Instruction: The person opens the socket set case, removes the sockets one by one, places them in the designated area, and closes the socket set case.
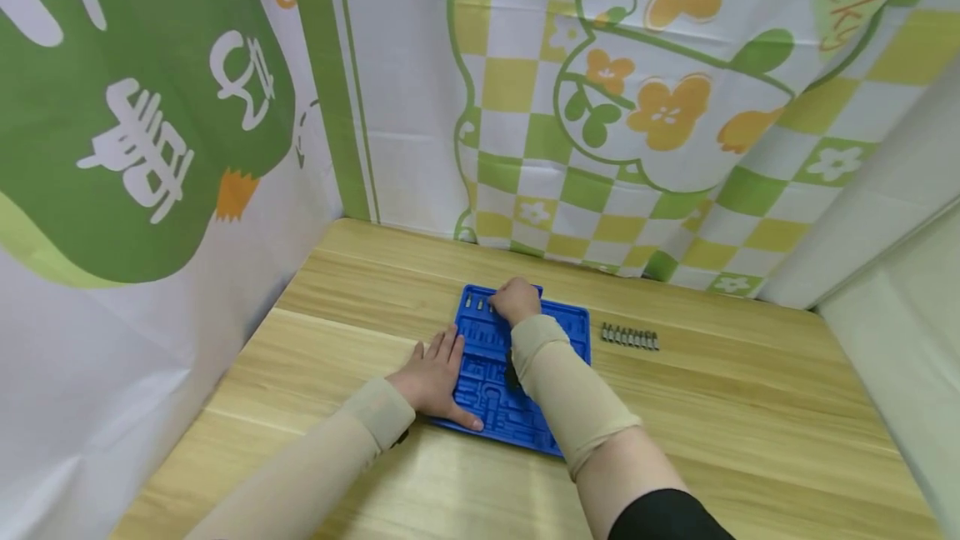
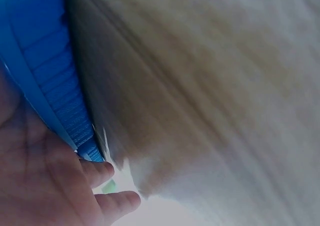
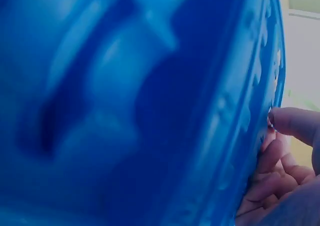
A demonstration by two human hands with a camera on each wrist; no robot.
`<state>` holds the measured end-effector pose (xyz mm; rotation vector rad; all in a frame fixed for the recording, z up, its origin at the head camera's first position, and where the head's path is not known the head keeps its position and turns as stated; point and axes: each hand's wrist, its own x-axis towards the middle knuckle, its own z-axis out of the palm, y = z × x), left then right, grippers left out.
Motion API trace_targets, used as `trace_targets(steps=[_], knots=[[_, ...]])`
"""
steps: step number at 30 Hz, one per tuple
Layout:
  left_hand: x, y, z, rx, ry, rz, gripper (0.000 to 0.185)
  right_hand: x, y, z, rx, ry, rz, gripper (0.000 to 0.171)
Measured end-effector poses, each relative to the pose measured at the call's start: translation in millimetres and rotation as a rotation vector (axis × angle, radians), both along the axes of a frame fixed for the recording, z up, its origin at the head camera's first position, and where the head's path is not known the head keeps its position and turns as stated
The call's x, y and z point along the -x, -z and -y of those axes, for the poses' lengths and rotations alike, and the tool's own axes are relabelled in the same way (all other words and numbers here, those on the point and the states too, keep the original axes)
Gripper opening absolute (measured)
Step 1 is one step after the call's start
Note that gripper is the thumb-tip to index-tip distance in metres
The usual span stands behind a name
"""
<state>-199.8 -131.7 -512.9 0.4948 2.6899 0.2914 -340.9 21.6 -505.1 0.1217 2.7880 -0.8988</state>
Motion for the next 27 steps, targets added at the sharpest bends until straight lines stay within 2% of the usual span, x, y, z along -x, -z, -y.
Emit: trace_targets(steps=[7, 14, 20, 27], knots=[[-0.3, -2.2, -1.3, 0.013, 0.001, -0.002, 0.139, -8.7, -2.6, 0.4, 0.206, 0.125, 0.008, 0.012], [-1.6, -2.3, -2.4, 0.022, -0.005, -0.001, 0.139, -6.2, 4.7, -11.4, 0.485, 0.226, -0.055, 0.016], [-4.6, -3.0, -4.1, 0.005, -0.007, 0.002, 0.14, -5.0, 8.9, -28.6, 0.56, 0.188, -0.033, 0.014], [-3.9, -7.6, -4.6, -0.025, -0.019, -0.001, 0.139, -0.2, -5.4, -59.9, 0.612, 0.115, -0.009, 0.02]])
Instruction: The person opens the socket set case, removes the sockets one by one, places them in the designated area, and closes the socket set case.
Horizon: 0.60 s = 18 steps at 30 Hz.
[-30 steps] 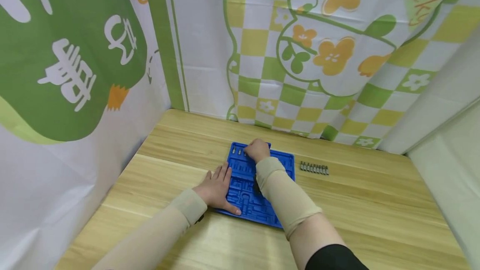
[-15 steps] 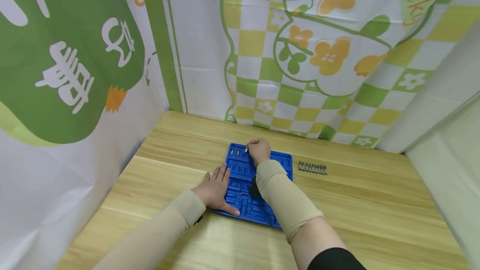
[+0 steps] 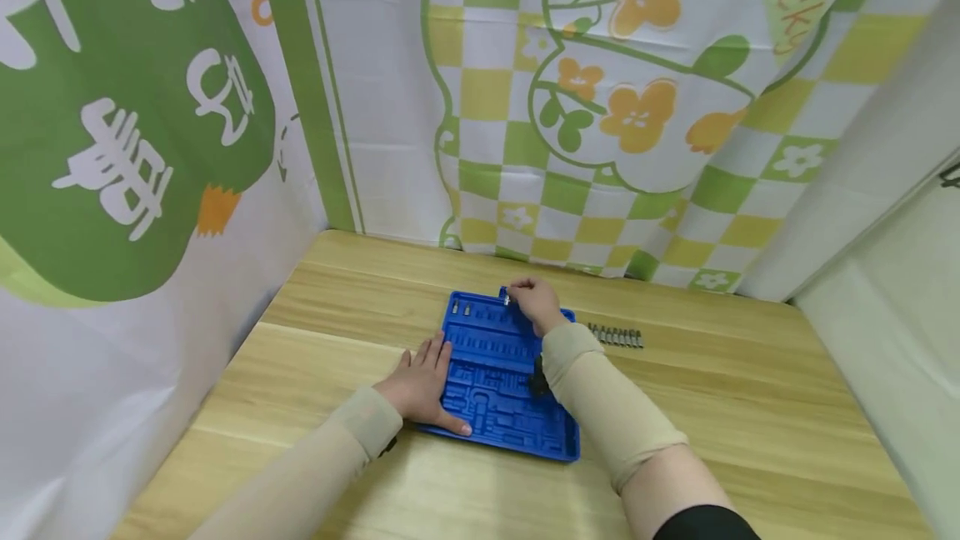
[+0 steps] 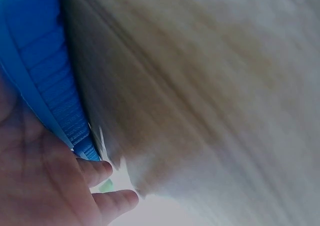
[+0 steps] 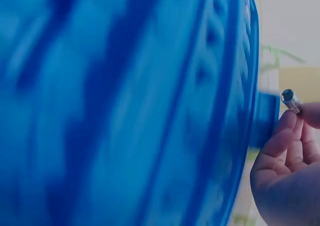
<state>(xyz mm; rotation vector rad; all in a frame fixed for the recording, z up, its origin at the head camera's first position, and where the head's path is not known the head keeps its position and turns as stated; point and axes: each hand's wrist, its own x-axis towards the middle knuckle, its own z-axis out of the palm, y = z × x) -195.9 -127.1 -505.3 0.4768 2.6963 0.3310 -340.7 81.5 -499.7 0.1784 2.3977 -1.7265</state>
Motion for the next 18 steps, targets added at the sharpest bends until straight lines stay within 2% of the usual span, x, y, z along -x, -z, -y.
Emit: trace_targets(steps=[6, 18], knots=[[0.2, 0.7, 0.9, -0.004, -0.005, 0.007, 0.139, 6.4, -5.9, -39.4, -0.008, -0.007, -0.036, 0.023], [1.2, 7.7, -0.4, 0.009, -0.007, -0.007, 0.14, 5.0, -8.5, -130.6, -0.128, -0.004, -0.061, 0.03]])
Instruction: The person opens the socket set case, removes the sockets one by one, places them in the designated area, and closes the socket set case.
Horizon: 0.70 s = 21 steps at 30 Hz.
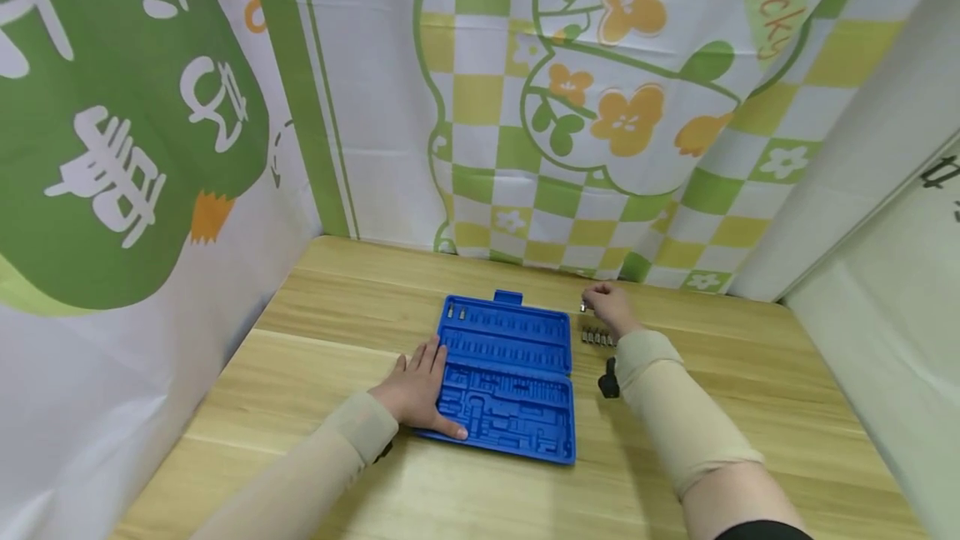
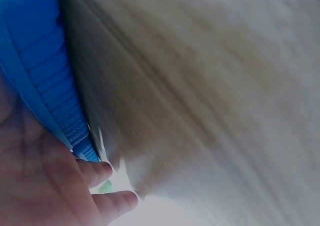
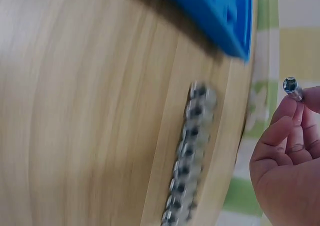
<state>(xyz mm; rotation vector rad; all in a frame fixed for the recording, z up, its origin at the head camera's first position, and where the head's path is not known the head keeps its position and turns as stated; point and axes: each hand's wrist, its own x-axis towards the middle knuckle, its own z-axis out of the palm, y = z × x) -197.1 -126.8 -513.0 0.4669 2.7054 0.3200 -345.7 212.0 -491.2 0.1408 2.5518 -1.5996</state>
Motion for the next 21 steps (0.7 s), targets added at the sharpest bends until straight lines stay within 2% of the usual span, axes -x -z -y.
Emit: trace_targets(steps=[5, 14, 21], knots=[[-0.7, 0.2, 0.0, 0.004, 0.005, -0.004, 0.139, -3.3, -4.9, -27.2, -0.042, -0.008, -0.002, 0.035], [-3.5, 0.5, -2.9, -0.015, 0.005, 0.012, 0.139, -12.6, -6.3, -86.6, -0.243, -0.007, -0.019, 0.041], [-4.5, -3.9, -2.4, -0.025, -0.013, -0.006, 0.139, -14.2, -3.8, -108.5, -0.299, -0.002, -0.01, 0.039]])
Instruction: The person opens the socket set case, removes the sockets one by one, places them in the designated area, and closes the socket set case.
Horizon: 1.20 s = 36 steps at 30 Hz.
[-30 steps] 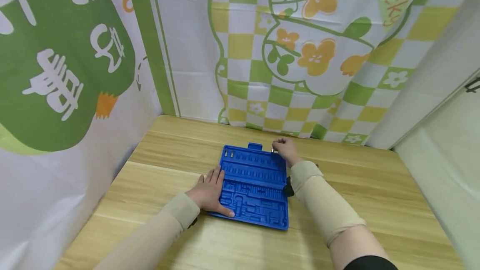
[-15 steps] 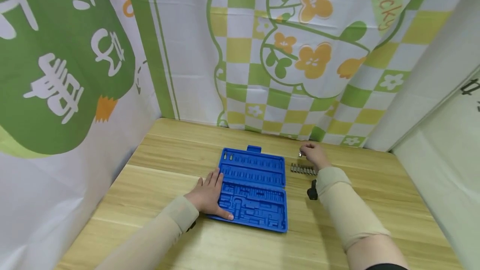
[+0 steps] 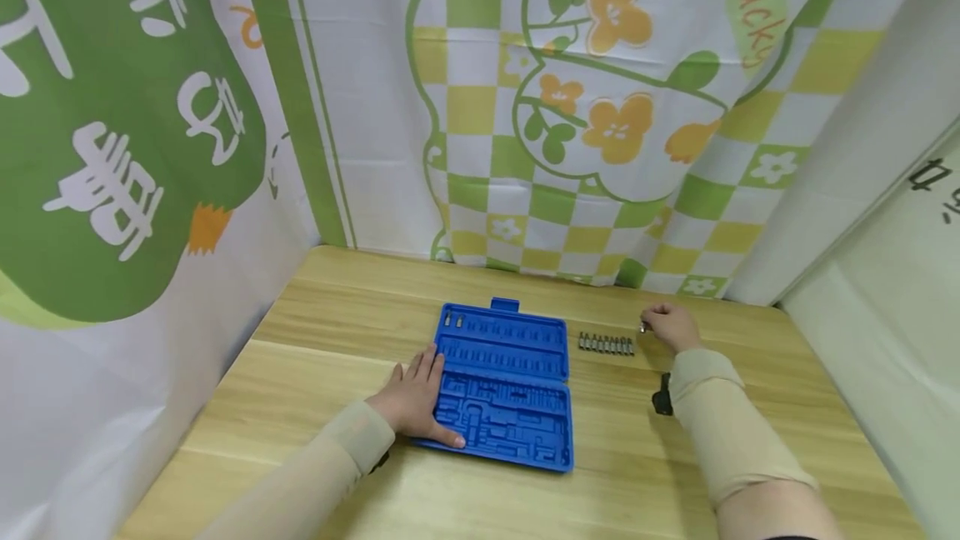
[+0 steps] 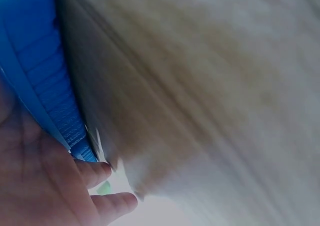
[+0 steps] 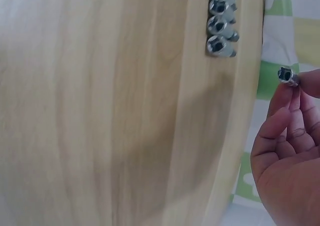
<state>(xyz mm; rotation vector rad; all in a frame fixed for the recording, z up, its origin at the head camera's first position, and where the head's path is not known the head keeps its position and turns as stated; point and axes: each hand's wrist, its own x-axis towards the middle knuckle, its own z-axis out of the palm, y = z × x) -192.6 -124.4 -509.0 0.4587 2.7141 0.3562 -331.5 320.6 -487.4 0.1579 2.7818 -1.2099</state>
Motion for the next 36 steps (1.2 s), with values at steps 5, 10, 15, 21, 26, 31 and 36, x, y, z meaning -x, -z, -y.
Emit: trace_targets(steps=[5, 10, 15, 21, 26, 31, 36], knots=[[-0.2, 1.3, -0.1, 0.001, 0.003, -0.006, 0.139, -3.5, 3.2, -6.1, -0.059, -0.042, -0.019, 0.031], [1.3, 4.4, -0.1, -0.003, 0.003, -0.012, 0.139, -6.7, 10.5, -8.5, -0.151, -0.101, 0.004, 0.025], [2.0, 6.2, -0.8, -0.004, 0.008, -0.006, 0.14, -8.3, 17.2, -8.4, -0.157, -0.105, 0.042, 0.022], [2.7, 5.9, 0.7, 0.012, 0.017, -0.006, 0.14, -5.6, 22.2, -6.7, -0.186, -0.11, 0.041, 0.023], [3.8, 7.5, 1.9, 0.007, 0.021, -0.003, 0.14, -3.7, 24.4, -4.3, -0.213, -0.101, 0.028, 0.023], [2.7, 7.0, 2.8, -0.008, 0.021, -0.004, 0.14, -2.5, 26.5, -1.5, -0.227, -0.097, 0.029, 0.024], [1.8, 1.9, 1.9, 0.003, 0.013, 0.014, 0.139, -0.2, 28.2, 0.3, -0.229, -0.104, 0.033, 0.025]])
